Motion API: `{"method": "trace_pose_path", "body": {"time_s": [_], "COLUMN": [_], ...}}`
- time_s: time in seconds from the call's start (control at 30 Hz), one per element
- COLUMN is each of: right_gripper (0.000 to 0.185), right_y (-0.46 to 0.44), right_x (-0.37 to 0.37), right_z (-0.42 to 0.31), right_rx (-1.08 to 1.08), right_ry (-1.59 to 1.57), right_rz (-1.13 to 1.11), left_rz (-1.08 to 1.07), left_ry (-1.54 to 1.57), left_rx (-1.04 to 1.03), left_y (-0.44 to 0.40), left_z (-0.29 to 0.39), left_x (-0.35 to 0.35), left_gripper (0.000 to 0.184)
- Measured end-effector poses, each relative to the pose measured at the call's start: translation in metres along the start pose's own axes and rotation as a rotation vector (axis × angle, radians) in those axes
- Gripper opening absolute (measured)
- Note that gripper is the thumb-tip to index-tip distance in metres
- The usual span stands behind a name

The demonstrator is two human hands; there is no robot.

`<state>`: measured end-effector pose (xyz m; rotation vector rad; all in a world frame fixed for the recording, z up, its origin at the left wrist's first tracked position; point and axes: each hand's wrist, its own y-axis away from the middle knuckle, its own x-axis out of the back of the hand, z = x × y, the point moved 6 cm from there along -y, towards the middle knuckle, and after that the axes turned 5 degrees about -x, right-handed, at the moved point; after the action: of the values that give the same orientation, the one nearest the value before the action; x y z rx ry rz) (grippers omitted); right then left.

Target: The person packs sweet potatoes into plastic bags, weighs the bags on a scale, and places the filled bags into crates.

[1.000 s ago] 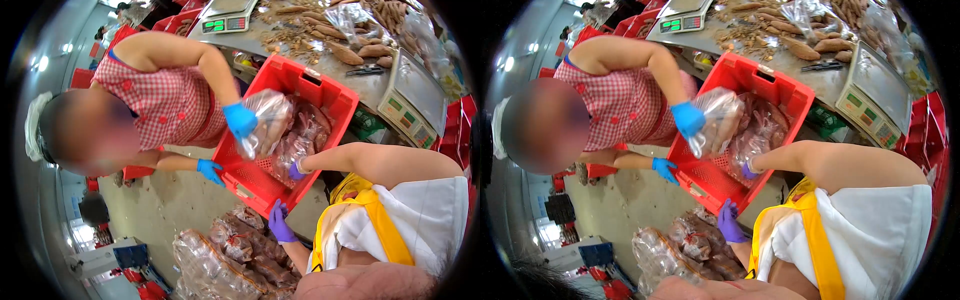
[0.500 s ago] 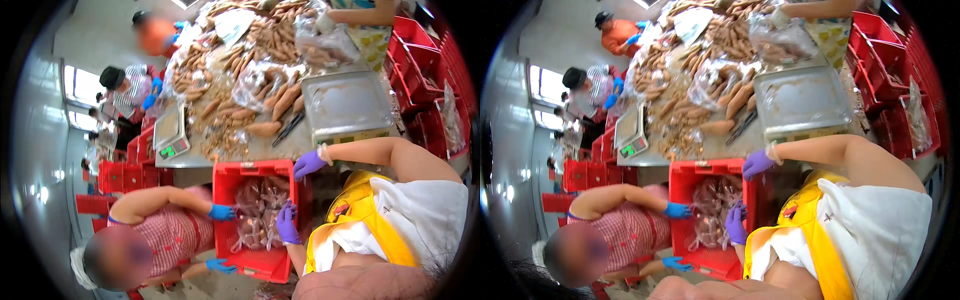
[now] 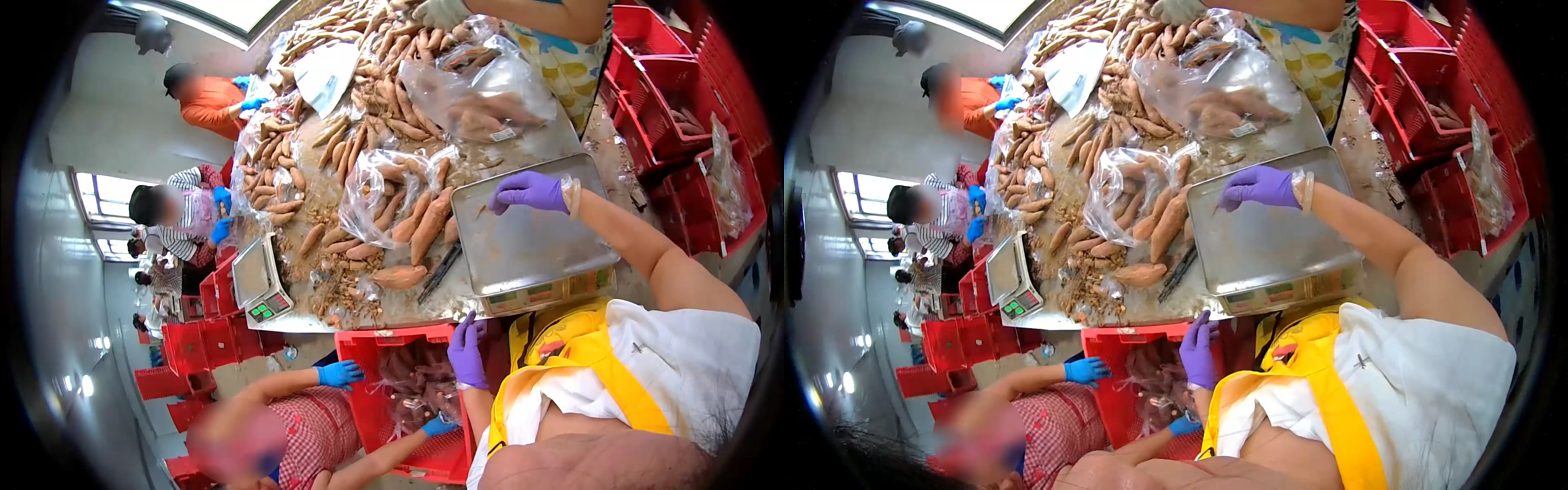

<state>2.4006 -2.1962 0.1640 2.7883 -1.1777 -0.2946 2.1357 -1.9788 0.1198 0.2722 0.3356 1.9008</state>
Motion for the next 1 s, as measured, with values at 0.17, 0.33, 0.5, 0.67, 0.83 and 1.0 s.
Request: {"method": "trace_pose_path", "body": {"time_s": [0.17, 0.33, 0.5, 0.67, 0.83, 1.0], "right_gripper": [0.025, 0.036, 0.055, 0.043, 0.02, 0.02], "right_y": [-0.041, -0.117, -0.205, -0.259, -0.289, -0.308], "right_x": [-0.016, -0.019, -0.015, -0.003, -0.008, -0.071], "right_z": [-0.013, -0.02, 0.013, 0.057, 0.041, -0.068], "right_rx": [0.03, 0.034, -0.326, -0.399, 0.248, 0.121], "right_ry": [-0.055, 0.697, 1.152, 1.017, 0.897, -0.588], "right_rz": [-0.015, 0.234, 0.394, 0.48, 0.535, 0.235], "left_rz": [0.127, 0.184, 0.245, 0.327, -0.108, 0.045], "left_ry": [-0.083, -0.603, -1.181, -1.333, 0.271, 0.062], "left_rx": [-0.111, -0.452, -0.792, -0.853, -0.35, -0.482], "left_y": [-0.056, -0.151, -0.237, -0.343, -0.378, -0.338], "left_z": [0.032, 0.102, 0.174, 0.173, 0.193, 0.279], "left_x": [0.033, 0.048, 0.017, 0.063, 0.124, 0.126], "left_gripper": [0.03, 0.035, 0.091, 0.06, 0.017, 0.034]}}
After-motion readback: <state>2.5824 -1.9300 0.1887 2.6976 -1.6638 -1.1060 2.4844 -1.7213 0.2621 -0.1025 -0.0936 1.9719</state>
